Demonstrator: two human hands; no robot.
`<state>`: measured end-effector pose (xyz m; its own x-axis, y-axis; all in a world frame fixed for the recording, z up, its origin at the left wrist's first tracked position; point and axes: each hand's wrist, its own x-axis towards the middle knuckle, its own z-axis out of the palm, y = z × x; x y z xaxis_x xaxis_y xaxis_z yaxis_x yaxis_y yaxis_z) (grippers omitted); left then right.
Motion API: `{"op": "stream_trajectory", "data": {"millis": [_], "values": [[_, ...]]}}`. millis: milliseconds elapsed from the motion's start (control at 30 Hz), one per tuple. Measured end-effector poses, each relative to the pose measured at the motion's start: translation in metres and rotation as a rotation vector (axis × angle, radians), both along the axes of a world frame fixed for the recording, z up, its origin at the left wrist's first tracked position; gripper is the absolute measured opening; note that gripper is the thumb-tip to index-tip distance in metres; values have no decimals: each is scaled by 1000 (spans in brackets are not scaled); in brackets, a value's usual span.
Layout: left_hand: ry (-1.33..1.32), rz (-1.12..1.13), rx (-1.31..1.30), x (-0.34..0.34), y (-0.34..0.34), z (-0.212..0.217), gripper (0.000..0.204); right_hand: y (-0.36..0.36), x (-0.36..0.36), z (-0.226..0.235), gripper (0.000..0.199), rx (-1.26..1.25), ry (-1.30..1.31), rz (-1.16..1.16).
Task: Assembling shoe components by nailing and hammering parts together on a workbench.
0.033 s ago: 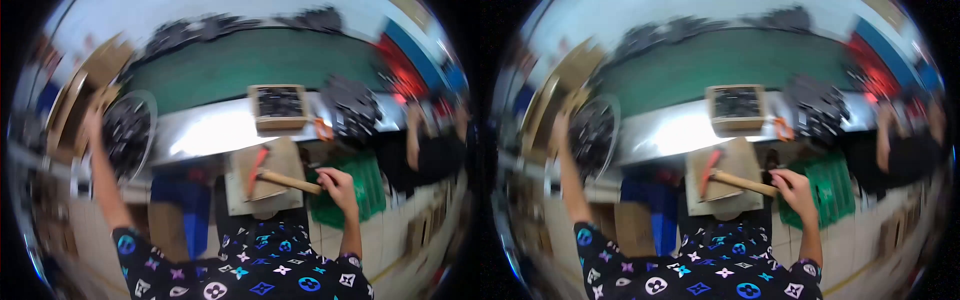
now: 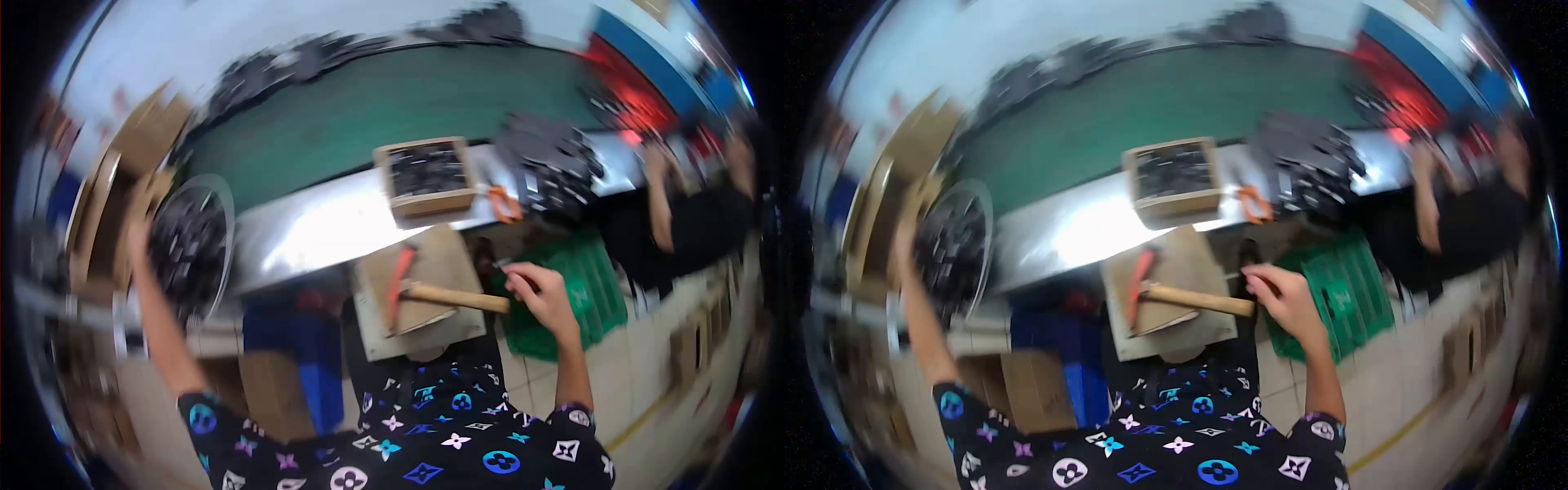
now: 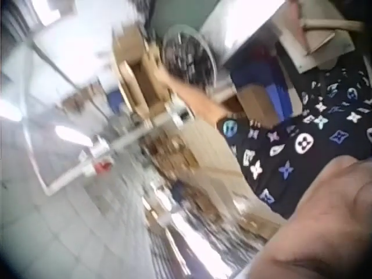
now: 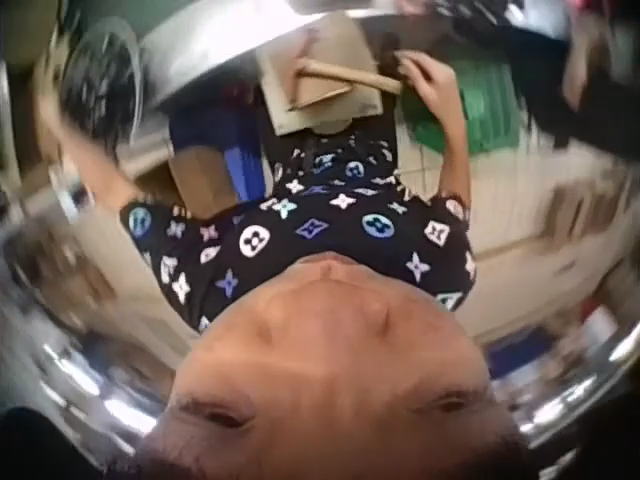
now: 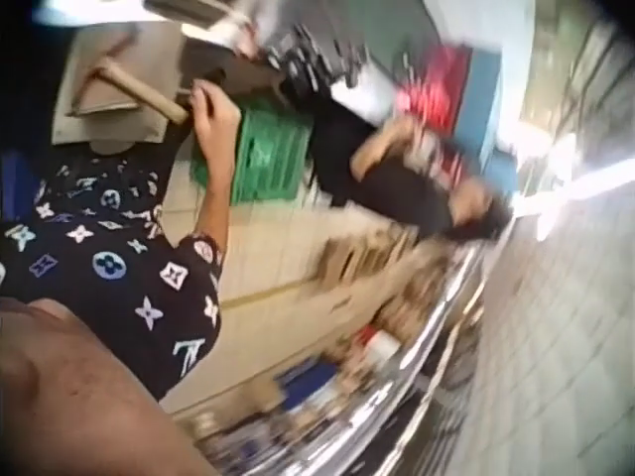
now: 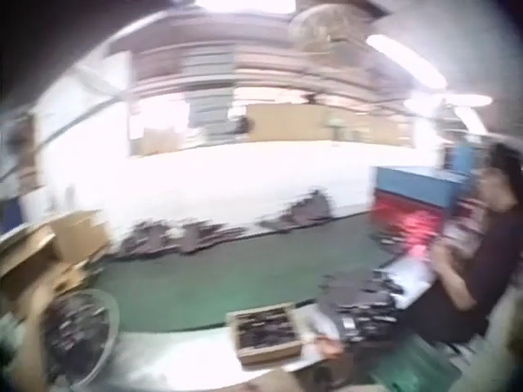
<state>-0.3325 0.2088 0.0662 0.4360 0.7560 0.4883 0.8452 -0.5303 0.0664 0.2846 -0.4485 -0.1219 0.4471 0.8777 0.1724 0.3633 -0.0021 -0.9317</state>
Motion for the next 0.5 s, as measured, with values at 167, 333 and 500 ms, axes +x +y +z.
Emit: {"op": "stream_trajectory", "data": {"millis": [167,333,500], "values": [[55,15,-99,290,35,-83,50,13,78,-6,27,83,-195,-476],[243,484,-69,176,-64,-92,55,48,196,-15,62,-297,-905,-882],[275,368,27,194,-123,-74,55,69,241,-8,100,-586,-695,-996]]}}
